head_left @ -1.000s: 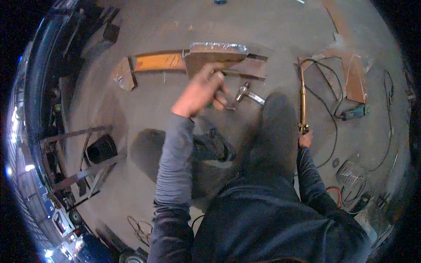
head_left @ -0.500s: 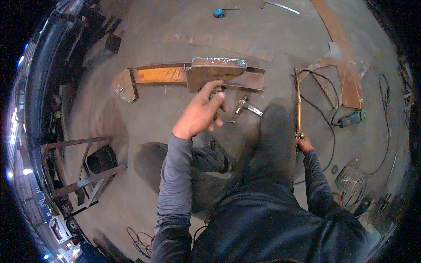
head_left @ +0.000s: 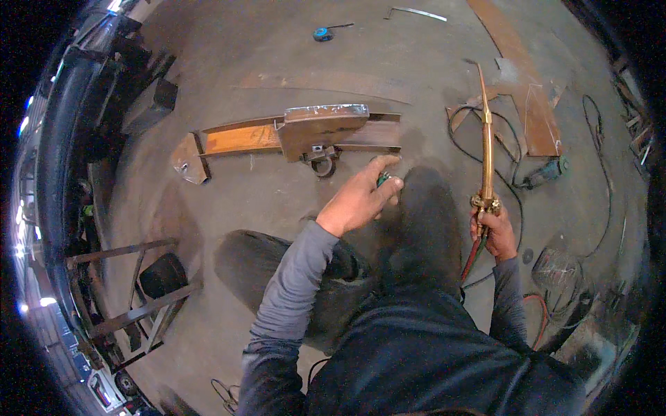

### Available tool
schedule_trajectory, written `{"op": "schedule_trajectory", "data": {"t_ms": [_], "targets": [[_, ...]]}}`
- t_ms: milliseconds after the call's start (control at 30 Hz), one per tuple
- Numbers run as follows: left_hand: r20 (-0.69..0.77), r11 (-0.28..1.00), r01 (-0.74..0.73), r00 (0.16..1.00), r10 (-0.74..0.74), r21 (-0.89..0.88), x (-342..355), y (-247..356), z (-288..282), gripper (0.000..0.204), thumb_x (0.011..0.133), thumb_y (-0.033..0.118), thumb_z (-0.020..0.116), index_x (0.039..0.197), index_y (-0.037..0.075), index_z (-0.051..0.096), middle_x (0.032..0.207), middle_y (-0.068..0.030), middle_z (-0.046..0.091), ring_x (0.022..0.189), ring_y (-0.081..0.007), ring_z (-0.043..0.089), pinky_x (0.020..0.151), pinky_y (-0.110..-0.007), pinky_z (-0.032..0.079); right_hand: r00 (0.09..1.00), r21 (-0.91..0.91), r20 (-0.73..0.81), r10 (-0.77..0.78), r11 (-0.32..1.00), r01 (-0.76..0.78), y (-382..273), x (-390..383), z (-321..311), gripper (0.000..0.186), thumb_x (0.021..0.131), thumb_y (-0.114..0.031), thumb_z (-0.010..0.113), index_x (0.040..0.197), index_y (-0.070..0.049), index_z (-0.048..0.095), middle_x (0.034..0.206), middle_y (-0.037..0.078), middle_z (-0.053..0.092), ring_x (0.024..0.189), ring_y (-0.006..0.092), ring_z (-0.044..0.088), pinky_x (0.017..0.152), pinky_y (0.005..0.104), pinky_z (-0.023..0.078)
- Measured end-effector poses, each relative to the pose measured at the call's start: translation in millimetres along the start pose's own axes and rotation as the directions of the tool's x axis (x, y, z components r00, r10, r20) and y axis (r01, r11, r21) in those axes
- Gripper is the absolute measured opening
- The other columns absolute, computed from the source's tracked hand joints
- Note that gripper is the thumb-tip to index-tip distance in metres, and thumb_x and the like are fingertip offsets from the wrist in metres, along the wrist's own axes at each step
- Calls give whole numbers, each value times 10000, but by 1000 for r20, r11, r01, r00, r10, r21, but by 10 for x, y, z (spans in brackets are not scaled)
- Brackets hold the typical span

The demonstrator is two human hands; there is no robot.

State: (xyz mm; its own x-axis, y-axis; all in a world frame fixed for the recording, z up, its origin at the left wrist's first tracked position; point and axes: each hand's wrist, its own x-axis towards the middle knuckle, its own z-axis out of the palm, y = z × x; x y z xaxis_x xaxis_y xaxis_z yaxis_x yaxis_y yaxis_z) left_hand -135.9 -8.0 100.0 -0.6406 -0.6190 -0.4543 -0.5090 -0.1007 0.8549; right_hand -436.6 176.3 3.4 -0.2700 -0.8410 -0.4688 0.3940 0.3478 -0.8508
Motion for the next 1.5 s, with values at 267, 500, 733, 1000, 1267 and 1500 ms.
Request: {"op": "schedule_trajectory", "data": {"t_ms": [267,500,733,1000,1267,1500], "targets": [[-133,839,-522,830,541,152,50,136,443,455,958,128,665,1394,91,542,1045,-129,692,911,-234,696,847,-366,544,944,8,149,-294,955,296,-809,-479,722,545,986,-376,632,1415,-108,429,895,110,664,552,172,609,442,284,490],[-168,800,-600,788,592,4,-120,265,697,423,921,115,710,1313,40,569,1149,-151,669,1044,-268,694,908,-384,542,898,317,376,-231,942,109,-762,-461,972,358,1067,-449,489,1273,-161,434,832,137,654,428,191,551,346,298,434],[-121,693,-705,682,721,150,-255,351,635,386,901,141,721,1262,82,600,1108,-143,673,1027,-338,690,877,-419,562,876,343,430,-216,937,63,-717,-419,1055,333,1058,-423,521,1237,-164,413,906,135,654,424,172,550,318,287,443],[-131,709,-634,710,692,308,-243,318,710,381,887,127,702,1243,93,573,1072,-153,626,971,-392,653,794,-453,550,925,396,331,-188,917,45,-650,-455,1180,364,991,-201,669,1220,-186,386,898,95,631,431,157,549,323,273,456],[-214,734,-610,707,674,298,-245,312,737,364,901,115,686,1238,81,553,1069,-166,615,986,-402,642,821,-443,545,937,344,288,-199,935,93,-644,-428,1263,381,982,-166,671,1247,-189,398,814,83,605,420,148,528,330,266,443],[-348,854,-514,789,506,77,-65,159,340,376,945,82,625,1310,53,541,1128,-89,638,1027,-216,648,912,-350,525,951,150,223,-213,972,182,-787,-384,1227,352,951,-87,617,1216,-166,399,760,89,598,418,150,523,338,272,429]]}}
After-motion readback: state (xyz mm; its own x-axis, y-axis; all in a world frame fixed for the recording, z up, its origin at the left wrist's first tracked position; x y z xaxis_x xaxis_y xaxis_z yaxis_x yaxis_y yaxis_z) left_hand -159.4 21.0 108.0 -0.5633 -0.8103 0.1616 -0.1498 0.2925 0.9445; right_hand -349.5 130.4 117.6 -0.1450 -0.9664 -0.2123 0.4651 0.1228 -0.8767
